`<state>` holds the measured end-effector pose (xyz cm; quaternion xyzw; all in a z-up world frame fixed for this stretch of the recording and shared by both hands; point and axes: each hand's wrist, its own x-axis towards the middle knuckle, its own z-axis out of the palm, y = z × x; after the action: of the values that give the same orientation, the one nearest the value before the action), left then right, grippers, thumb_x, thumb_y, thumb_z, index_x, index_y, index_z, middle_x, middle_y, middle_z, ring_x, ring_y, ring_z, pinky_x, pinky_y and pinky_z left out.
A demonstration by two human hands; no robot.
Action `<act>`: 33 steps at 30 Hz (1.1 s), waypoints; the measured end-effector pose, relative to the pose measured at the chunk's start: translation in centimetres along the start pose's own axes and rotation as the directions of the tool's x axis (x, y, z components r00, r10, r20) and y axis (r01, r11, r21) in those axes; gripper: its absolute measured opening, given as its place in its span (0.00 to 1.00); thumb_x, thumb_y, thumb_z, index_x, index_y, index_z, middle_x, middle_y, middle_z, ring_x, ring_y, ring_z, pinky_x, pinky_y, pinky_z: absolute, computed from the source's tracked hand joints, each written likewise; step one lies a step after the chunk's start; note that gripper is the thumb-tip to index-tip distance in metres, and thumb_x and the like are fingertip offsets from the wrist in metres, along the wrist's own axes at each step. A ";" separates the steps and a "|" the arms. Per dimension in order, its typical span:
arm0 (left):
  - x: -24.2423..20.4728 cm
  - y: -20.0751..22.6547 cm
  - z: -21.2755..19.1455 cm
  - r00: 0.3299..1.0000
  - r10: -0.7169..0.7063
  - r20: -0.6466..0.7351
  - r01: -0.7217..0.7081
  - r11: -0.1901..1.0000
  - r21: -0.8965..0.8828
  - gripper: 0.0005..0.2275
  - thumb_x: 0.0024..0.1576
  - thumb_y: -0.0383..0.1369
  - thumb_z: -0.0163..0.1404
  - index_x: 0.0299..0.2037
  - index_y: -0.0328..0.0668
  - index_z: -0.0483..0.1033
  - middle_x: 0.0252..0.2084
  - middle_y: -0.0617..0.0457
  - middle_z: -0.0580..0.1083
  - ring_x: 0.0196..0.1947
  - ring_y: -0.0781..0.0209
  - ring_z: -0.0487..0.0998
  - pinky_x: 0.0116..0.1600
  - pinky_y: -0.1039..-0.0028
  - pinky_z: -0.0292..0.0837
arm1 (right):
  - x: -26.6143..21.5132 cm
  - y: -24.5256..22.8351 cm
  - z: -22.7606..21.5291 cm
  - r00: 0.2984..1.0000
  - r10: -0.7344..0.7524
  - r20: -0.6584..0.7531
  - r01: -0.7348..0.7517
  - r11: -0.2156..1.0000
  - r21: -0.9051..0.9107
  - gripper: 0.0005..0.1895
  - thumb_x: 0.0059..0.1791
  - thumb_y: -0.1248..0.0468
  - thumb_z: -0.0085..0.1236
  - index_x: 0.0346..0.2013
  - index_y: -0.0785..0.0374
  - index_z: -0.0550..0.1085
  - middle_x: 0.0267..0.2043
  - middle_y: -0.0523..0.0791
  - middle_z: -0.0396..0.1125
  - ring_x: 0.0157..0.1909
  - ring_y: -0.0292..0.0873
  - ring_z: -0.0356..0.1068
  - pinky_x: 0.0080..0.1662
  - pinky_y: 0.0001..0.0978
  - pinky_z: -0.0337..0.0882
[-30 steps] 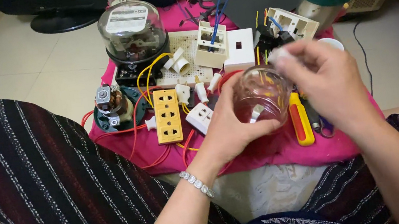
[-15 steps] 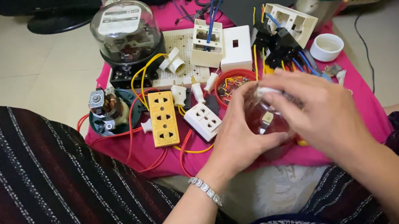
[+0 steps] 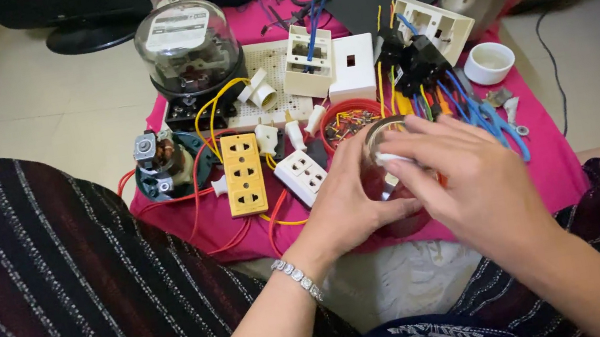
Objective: Cleaning the interior of a red plastic electrical housing using a cloth while organizing electrical components.
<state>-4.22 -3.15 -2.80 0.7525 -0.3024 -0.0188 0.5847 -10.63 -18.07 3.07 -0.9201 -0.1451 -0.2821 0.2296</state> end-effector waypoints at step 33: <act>0.4 -1.0 0.1 0.994 -0.098 0.053 0.094 0.993 0.066 0.49 0.35 0.46 0.68 0.70 0.45 0.59 0.63 0.42 0.66 0.68 0.44 0.66 0.73 0.55 0.59 | 3.4 5.1 2.1 0.794 0.576 0.194 -0.608 0.750 0.261 0.10 0.54 0.51 0.55 0.44 0.43 0.82 0.39 0.38 0.77 0.50 0.41 0.76 0.54 0.40 0.70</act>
<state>-3.53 -3.34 -3.57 0.7837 -0.2825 -0.0583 0.5501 -4.97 -20.90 1.79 -0.8837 0.1003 -0.1214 0.4408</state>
